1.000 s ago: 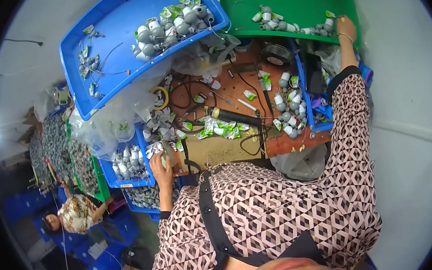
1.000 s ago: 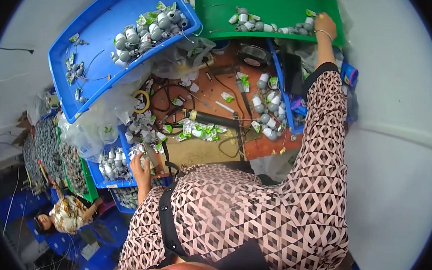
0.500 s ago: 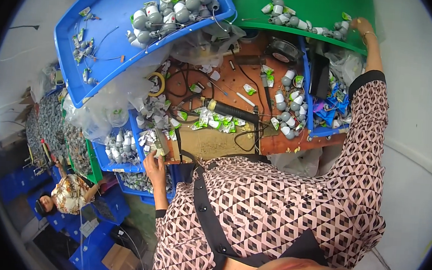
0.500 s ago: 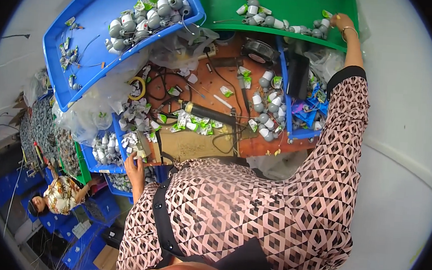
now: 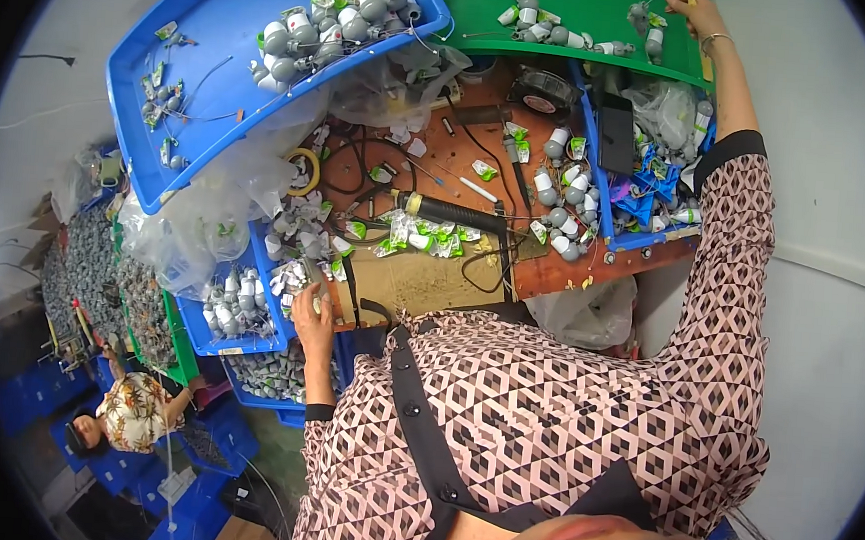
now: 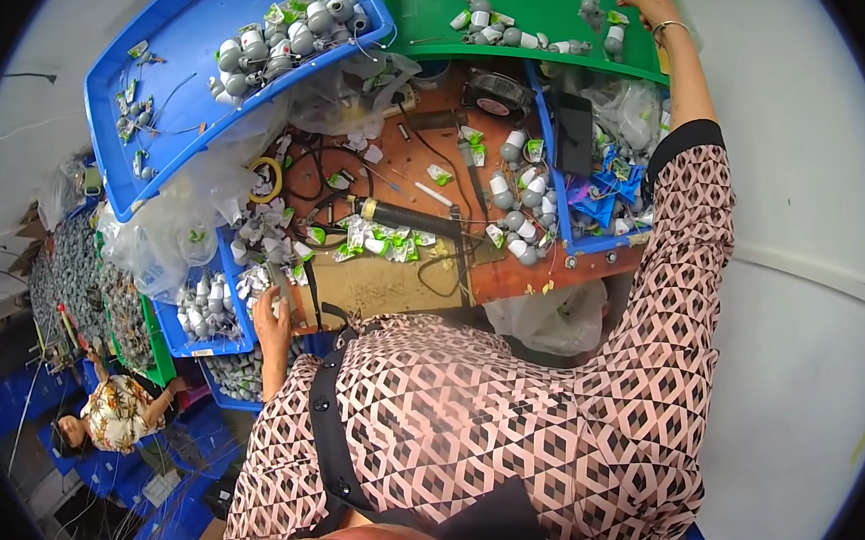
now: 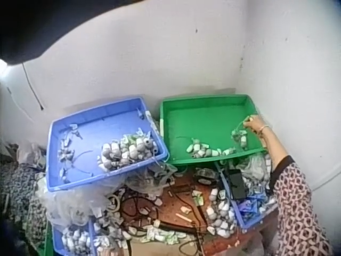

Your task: Assembling lightbulb components at a workbench in a factory.

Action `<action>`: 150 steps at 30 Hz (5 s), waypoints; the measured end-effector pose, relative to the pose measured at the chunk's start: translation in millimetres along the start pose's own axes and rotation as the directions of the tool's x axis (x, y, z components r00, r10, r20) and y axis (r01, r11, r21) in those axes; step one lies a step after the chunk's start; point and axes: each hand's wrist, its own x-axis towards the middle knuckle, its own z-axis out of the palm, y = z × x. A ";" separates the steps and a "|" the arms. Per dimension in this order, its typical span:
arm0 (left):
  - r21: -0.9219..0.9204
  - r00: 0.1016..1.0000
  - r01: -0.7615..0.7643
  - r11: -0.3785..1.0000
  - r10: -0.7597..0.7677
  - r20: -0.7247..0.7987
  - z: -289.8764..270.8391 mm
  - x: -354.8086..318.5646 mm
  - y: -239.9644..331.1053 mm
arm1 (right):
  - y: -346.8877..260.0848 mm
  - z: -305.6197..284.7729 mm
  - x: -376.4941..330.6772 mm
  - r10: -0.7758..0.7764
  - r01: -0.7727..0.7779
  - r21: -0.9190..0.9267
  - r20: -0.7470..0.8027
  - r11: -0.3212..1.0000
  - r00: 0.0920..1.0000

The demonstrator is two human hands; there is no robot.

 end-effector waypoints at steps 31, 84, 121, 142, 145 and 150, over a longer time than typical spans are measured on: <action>-0.289 0.992 -0.049 0.956 0.079 0.094 11.1 35.1 52.9 | -57.9 19.1 -153.6 -0.410 0.310 -0.360 -0.248 0.880 0.878; 0.123 0.916 -0.320 0.939 0.274 0.293 95.5 14.3 73.0 | -19.5 343.6 -444.5 -0.123 -0.137 0.368 0.601 0.920 0.789; 0.138 0.934 -0.291 0.947 0.249 0.258 97.0 -4.8 68.5 | -65.7 284.0 -468.1 -0.187 0.319 0.013 0.834 0.948 0.520; -0.475 0.502 0.834 0.281 -0.031 0.864 113.3 -38.4 68.0 | -103.2 277.3 -460.8 -0.113 0.666 -0.102 0.956 0.739 0.272; -0.230 0.220 0.965 -0.128 -0.087 0.972 98.9 -24.9 84.4 | -102.3 276.1 -463.4 -0.132 0.682 -0.068 0.962 0.728 0.237; -0.223 0.229 0.959 -0.175 0.016 0.973 117.1 -30.3 72.2 | -105.4 268.7 -462.8 -0.189 0.678 -0.044 0.945 0.734 0.267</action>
